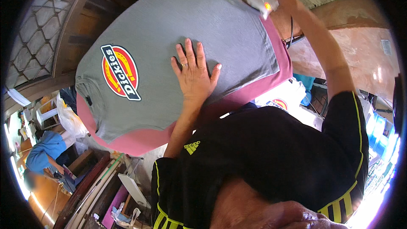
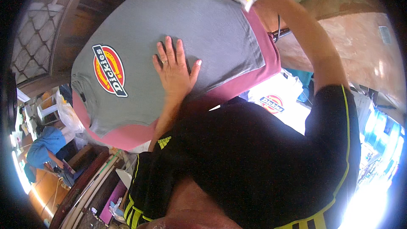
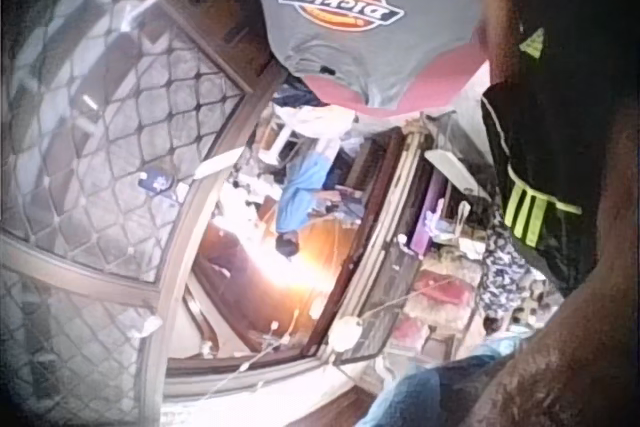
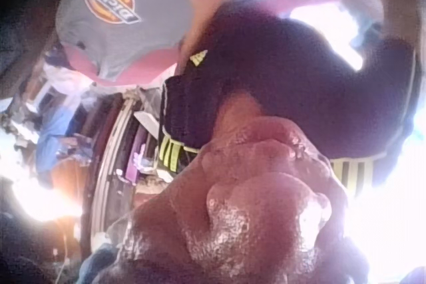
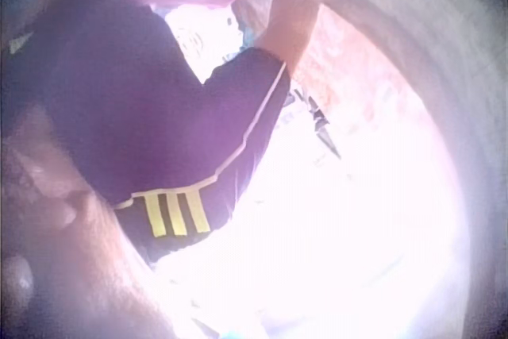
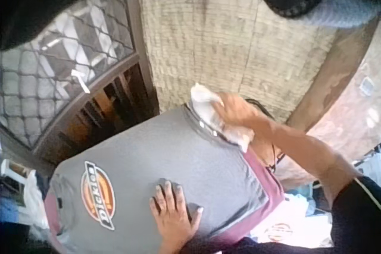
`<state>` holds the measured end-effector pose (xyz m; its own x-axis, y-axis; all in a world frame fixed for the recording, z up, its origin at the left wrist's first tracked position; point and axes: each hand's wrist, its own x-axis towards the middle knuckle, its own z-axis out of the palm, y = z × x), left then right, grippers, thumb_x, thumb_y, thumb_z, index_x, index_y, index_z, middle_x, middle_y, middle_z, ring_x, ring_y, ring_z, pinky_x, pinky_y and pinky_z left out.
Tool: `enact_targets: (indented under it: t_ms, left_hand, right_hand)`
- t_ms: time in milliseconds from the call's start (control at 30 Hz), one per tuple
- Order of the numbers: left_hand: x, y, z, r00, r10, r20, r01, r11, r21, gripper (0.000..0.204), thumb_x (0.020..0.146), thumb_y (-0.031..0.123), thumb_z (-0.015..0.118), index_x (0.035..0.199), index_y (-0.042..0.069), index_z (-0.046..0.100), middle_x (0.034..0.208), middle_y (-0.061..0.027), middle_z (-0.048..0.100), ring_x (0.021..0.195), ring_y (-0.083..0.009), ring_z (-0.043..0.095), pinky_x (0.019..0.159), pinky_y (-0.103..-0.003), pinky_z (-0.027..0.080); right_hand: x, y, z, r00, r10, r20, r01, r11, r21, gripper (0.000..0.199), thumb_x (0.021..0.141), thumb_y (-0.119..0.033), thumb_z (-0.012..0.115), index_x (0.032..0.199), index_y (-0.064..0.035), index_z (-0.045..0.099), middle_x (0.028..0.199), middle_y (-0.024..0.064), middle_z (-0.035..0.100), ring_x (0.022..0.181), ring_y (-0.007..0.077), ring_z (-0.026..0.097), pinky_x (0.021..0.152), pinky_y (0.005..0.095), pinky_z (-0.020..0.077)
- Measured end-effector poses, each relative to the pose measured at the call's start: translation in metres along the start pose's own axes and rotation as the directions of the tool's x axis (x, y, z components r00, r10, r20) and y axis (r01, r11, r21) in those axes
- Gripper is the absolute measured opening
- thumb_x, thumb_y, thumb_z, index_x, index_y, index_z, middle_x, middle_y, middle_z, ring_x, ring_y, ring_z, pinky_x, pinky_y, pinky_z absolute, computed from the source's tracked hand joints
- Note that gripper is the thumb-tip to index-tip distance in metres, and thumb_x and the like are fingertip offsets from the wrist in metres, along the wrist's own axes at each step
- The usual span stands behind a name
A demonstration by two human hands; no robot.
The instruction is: The person irons a white Dickies t-shirt on a pink ironing board, smoothing the fabric and logo area. They then switch to a grey Dickies t-shirt, repeating the ironing process on the front and back. The person uses a white electric iron and handles the shirts by hand to adjust their position.
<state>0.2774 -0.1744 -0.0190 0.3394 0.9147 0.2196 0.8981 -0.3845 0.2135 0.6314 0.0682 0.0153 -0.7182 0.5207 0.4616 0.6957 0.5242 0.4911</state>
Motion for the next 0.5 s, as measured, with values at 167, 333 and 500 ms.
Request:
enact_targets:
  t_ms: [167, 333, 500]
  left_hand:
    - [0.0, -0.001, -0.001, 0.999, 0.016, -0.047, -0.015, 0.999, 0.031, 0.082, 0.09, 0.058, 0.058, 0.15, 0.005, 0.039, 0.158, -0.0234, 0.029, 0.145, -0.0469, 0.026, 0.111, -0.067, 0.024]
    - [-0.001, -0.005, 0.003, 0.996, 0.043, -0.082, -0.038, 0.997, 0.061, 0.079, 0.09, 0.058, 0.057, 0.147, 0.004, 0.043, 0.156, -0.0237, 0.033, 0.143, -0.0467, 0.029, 0.11, -0.066, 0.025]
    - [0.0, -0.007, 0.015, 0.988, 0.092, -0.127, -0.089, 0.996, 0.027, 0.08, 0.092, 0.06, 0.055, 0.15, 0.007, 0.04, 0.157, -0.0224, 0.033, 0.145, -0.0466, 0.026, 0.112, -0.067, 0.023]
  right_hand:
    - [0.086, 0.023, 0.054, 0.898, 0.359, 0.255, -0.41, 0.892, 0.189, 0.043, 0.102, -0.034, 0.043, 0.122, -0.0004, 0.061, 0.101, 0.0331, 0.064, 0.091, 0.0467, 0.065, 0.075, 0.0562, 0.0522]
    - [0.063, -0.024, 0.033, 0.892, 0.446, 0.073, -0.438, 0.893, -0.104, 0.039, 0.102, -0.027, 0.042, 0.123, 0.0008, 0.059, 0.093, 0.0295, 0.064, 0.084, 0.0452, 0.066, 0.071, 0.0538, 0.0536]
    - [-0.007, -0.072, -0.061, 0.882, 0.472, 0.005, -0.421, 0.783, 0.458, 0.032, 0.098, -0.021, 0.054, 0.121, 0.002, 0.06, 0.082, 0.0282, 0.062, 0.068, 0.0402, 0.064, 0.056, 0.0483, 0.0523]
